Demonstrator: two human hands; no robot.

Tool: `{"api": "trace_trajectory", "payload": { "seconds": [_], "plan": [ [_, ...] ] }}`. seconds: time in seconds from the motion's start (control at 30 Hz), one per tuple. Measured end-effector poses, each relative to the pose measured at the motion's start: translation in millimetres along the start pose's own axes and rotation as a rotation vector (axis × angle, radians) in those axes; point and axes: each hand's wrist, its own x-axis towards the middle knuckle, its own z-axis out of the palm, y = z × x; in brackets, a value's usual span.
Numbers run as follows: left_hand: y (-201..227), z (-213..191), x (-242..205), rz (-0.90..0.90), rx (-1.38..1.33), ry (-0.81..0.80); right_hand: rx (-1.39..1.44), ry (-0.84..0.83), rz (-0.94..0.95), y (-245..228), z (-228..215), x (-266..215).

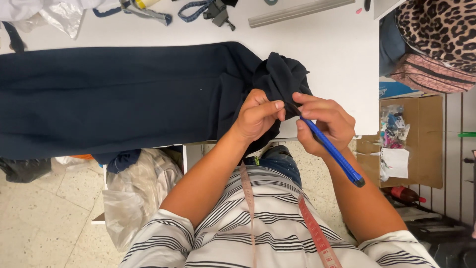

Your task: Measuring and cutting dark blue fabric using a tape measure and a utility knife

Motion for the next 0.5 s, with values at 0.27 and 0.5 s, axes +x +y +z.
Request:
{"api": "trace_trajectory", "payload": {
  "seconds": [0.27, 0.5],
  "plan": [
    [18.7, 15.7, -2.1, 0.011, 0.072, -0.023, -0.049, -0.070, -0.056, -4.9, 1.1, 8.7],
    [-20.8, -33.1, -15.1, -0.017, -0.043, -0.012, 0.054, -0.004, 0.054, -6.2, -4.9, -2.4]
  ]
}}
